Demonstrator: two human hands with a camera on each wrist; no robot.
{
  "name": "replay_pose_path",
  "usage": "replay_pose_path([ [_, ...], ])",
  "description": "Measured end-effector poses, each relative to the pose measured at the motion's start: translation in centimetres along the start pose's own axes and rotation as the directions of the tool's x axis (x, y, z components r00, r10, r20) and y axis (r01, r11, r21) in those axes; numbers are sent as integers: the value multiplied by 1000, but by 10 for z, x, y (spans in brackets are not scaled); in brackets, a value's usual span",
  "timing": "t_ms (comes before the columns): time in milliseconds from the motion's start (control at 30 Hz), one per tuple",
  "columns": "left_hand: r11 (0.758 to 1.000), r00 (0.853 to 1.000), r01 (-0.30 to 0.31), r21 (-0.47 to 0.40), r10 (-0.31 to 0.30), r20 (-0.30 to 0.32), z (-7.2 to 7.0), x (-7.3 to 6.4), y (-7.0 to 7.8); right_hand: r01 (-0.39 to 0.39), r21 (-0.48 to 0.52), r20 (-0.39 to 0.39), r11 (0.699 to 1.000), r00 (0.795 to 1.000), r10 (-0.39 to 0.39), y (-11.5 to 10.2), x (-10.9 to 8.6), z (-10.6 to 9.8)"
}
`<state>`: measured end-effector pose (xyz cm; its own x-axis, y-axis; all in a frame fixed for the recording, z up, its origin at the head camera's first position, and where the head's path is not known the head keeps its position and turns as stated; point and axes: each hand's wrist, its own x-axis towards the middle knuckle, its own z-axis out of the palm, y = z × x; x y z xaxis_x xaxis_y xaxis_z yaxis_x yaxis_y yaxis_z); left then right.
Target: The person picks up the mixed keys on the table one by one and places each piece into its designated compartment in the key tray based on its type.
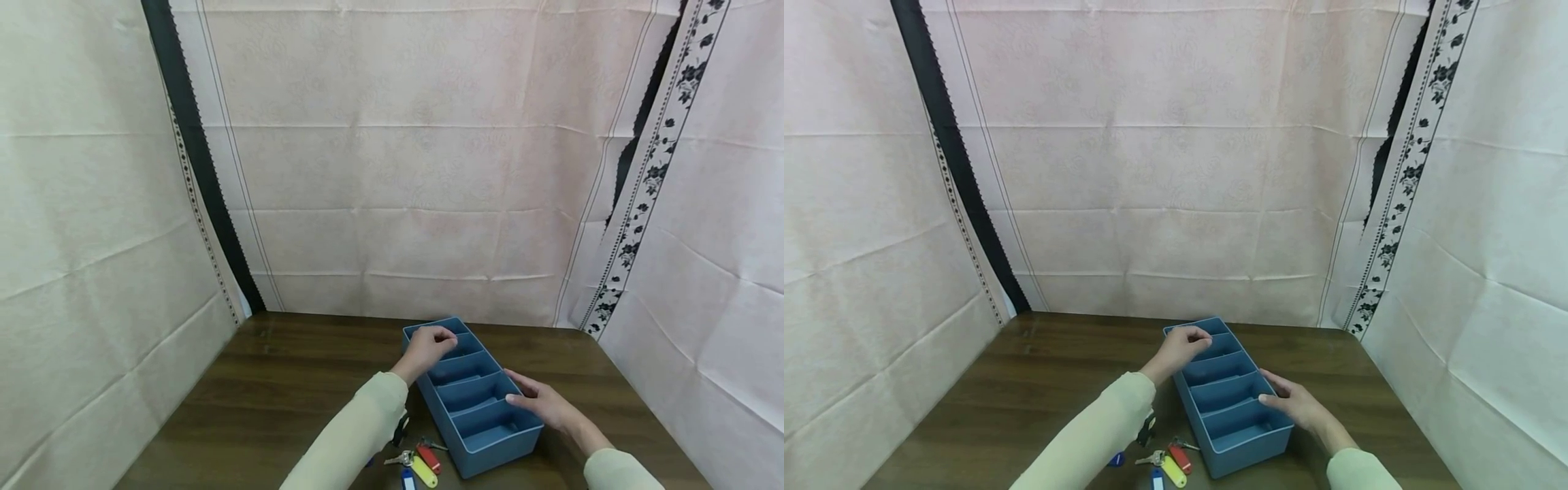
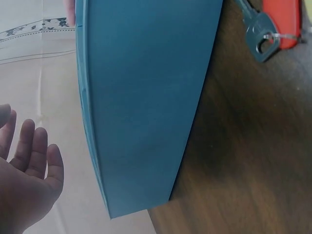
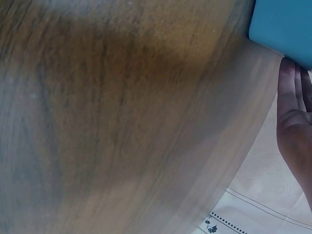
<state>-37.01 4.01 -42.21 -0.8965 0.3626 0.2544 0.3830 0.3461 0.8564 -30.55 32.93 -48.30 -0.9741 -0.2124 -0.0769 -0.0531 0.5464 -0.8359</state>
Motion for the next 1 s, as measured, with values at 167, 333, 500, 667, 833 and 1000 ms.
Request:
replay_pose_path([
  [167,1000,1000,-16,20,16,-4,-7,-1,2,0,4,1,1000,1000,0,-1,-1,0],
  [333,999,1000,-25,25,25,-6,-13,-1,-2,-8,2,-8,1000,1000,8,-2,-1,0],
  [500,1000,1000,-20,22,20,-1,-17,-4,-4,-15,2,-9,1000,1000,15,-2,-1,0],
  [667,999,999,-35,27,35,-2,-22,-7,-4,-20,2,-7,1000,1000,20,-1,0,-1],
  [833,998,998,-55,36,55,6,-26,-12,-5,-28,7,-2,1000,1000,28,0,0,0],
  [1000,998,998,-54,34,53,17,-32,-20,-8,-26,-2,-10,1000,1000,26,1,1,0],
])
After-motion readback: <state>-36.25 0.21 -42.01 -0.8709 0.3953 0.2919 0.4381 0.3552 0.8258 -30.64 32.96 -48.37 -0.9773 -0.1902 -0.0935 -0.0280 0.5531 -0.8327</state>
